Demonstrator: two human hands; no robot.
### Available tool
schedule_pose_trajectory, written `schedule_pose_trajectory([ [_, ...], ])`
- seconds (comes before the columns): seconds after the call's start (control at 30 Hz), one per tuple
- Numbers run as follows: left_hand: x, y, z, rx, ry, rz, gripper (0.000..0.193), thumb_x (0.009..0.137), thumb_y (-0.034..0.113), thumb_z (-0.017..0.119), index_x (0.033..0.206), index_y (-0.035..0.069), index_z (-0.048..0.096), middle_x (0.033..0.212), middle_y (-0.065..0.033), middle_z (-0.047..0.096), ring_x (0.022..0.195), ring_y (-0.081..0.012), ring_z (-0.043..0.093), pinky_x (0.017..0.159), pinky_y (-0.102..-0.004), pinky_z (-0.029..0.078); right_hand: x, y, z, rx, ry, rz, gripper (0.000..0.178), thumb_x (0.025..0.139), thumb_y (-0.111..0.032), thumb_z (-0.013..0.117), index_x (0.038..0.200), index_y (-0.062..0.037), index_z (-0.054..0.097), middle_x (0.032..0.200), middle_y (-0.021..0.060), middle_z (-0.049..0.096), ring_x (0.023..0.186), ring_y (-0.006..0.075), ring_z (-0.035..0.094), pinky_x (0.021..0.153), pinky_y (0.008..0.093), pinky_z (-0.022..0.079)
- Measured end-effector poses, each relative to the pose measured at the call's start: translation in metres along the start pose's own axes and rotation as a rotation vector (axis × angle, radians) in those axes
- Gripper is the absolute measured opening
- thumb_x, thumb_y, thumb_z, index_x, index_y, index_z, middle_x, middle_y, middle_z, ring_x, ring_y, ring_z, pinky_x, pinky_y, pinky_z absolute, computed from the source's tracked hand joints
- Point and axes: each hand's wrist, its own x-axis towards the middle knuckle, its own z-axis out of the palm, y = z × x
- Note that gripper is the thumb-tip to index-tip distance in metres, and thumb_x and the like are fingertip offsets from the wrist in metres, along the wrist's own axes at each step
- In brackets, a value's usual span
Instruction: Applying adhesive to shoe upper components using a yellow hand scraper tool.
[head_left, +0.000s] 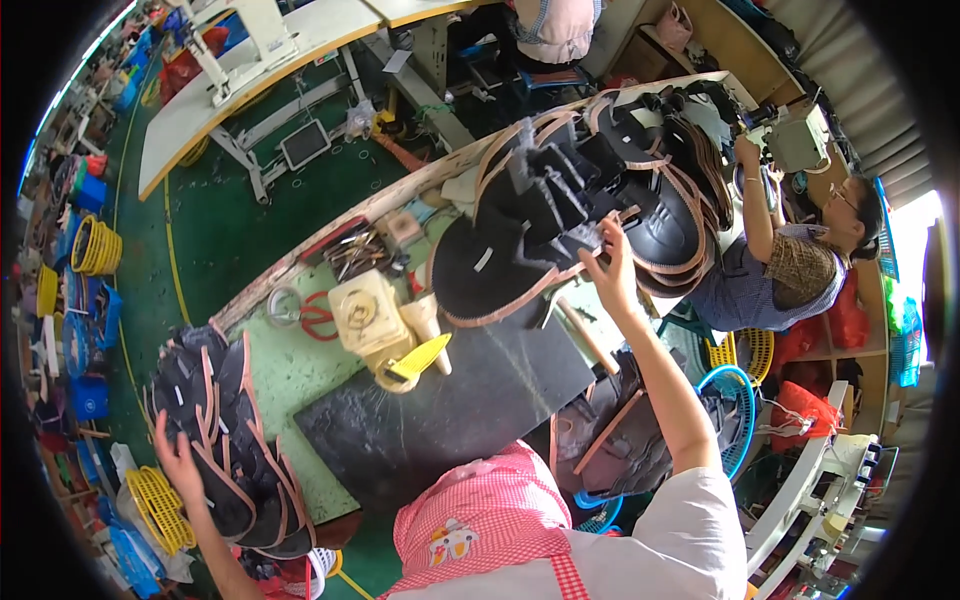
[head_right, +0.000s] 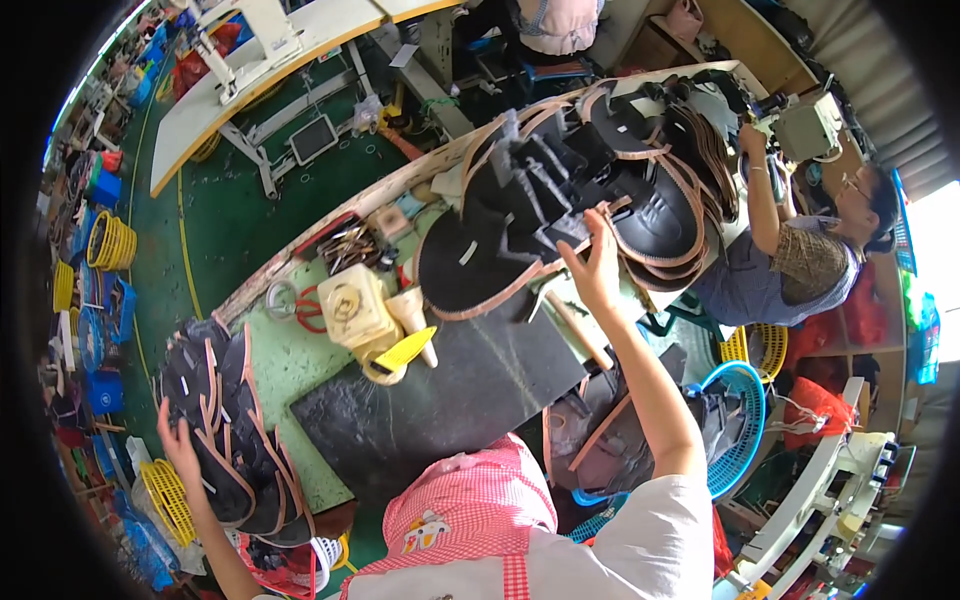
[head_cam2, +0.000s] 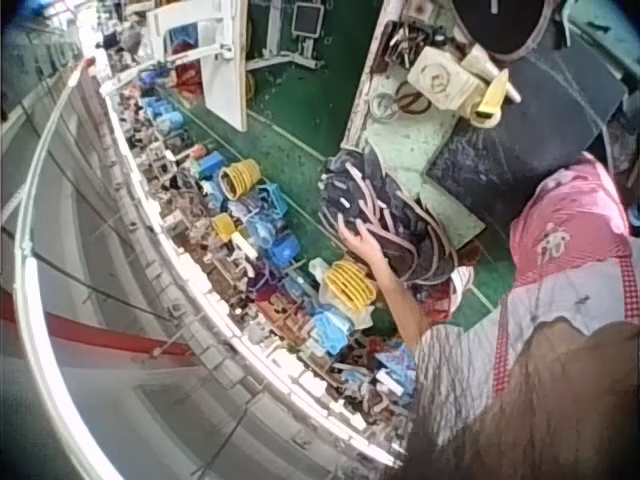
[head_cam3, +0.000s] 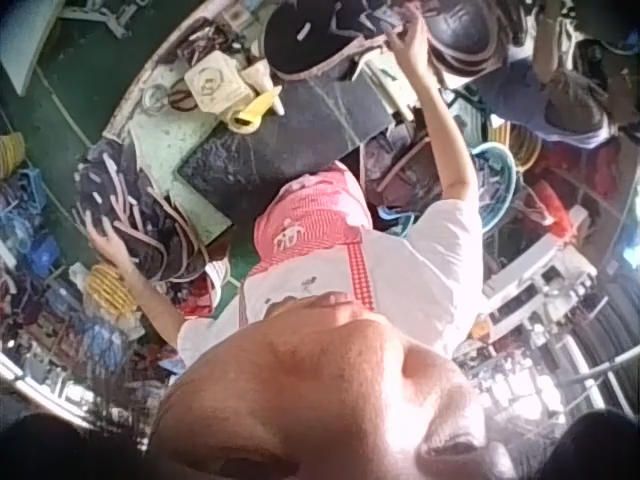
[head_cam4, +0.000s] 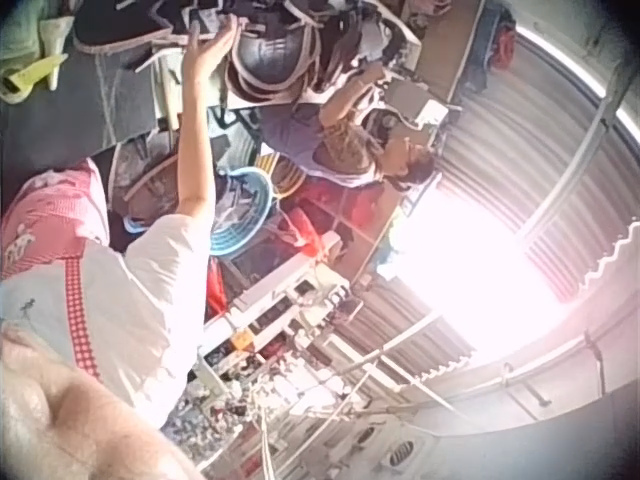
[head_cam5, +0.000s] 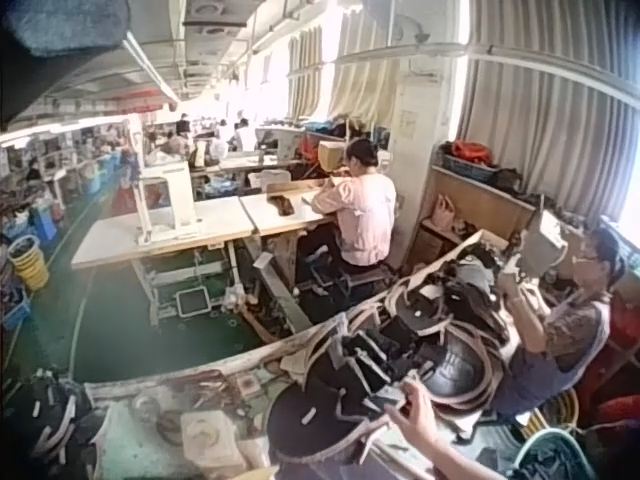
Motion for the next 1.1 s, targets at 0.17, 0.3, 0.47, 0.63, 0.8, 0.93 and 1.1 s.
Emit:
schedule_pose_trajectory([
  [0.17,0.031,0.207,0.124,0.038,-0.275,0.274,0.054,0.084,0.002,0.06,0.137,0.005,0.046,0.141,-0.0129,0.046,0.135,-0.0285,0.039,0.113,-0.0393,0.027,0.062,0.047,-0.009,0.031,0.04,0.149,0.07,0.084,-0.017,0.073,0.14,-0.0004,0.035,0.118,0.0195,0.055,0.102,0.0267,0.057,0.091,0.037,0.045],
  [0.3,0.056,0.308,0.215,-0.075,-0.4,0.444,0.061,0.08,0.001,0.065,0.138,0.01,0.047,0.141,-0.014,0.045,0.138,-0.0318,0.036,0.114,-0.0422,0.027,0.098,0.082,-0.011,0.073,0.034,0.252,0.071,0.087,-0.033,0.07,0.141,-0.0016,0.036,0.134,0.0257,0.048,0.125,0.0355,0.046,0.105,0.0413,0.036],
  [0.47,0.084,0.362,0.295,-0.236,-0.501,0.521,0.067,0.076,0.0,0.069,0.138,0.008,0.046,0.14,-0.0131,0.046,0.137,-0.0326,0.036,0.114,-0.0431,0.029,0.129,0.111,-0.003,0.239,0.031,0.287,0.068,0.089,-0.037,0.067,0.14,-0.0011,0.038,0.133,0.023,0.051,0.124,0.0315,0.05,0.106,0.0388,0.036],
  [0.63,0.087,0.38,0.38,-0.356,-0.646,0.548,0.095,0.07,0.008,0.077,0.15,0.009,0.025,0.149,-0.0154,0.034,0.14,-0.0339,0.031,0.115,-0.0448,0.027,0.152,0.129,0.011,0.551,-0.094,0.52,0.053,0.09,-0.038,0.068,0.127,-0.0019,0.055,0.107,0.0049,0.062,0.095,0.0115,0.056,0.086,0.0247,0.044],
  [0.8,0.082,0.387,0.439,-0.283,-0.684,0.472,0.114,0.066,0.015,0.083,0.153,0.011,0.01,0.149,-0.0272,0.026,0.137,-0.041,0.031,0.113,-0.048,0.03,0.16,0.129,0.014,0.607,-0.069,0.484,0.052,0.089,-0.036,0.069,0.127,-0.0032,0.054,0.107,0.006,0.063,0.094,0.0104,0.057,0.085,0.0237,0.044],
  [0.93,0.088,0.371,0.467,-0.166,-0.673,0.405,0.126,0.057,0.026,0.089,0.153,0.009,0.008,0.144,-0.0296,0.034,0.132,-0.0437,0.039,0.11,-0.0474,0.034,0.152,0.085,0.014,0.534,-0.303,0.406,0.089,0.072,-0.038,0.084,0.14,-0.0053,0.036,0.133,0.0189,0.048,0.129,0.0273,0.04,0.109,0.0374,0.03],
  [1.1,0.09,0.385,0.473,-0.194,-0.851,0.223,0.126,0.055,0.028,0.09,0.152,0.007,0.012,0.142,-0.0287,0.039,0.129,-0.0423,0.042,0.109,-0.0449,0.035,0.132,0.029,-0.004,0.336,-0.545,0.012,0.127,0.063,-0.045,0.087,0.151,-0.0018,0.007,0.154,0.0237,0.019,0.143,0.0358,0.022,0.118,0.0432,0.019],
])
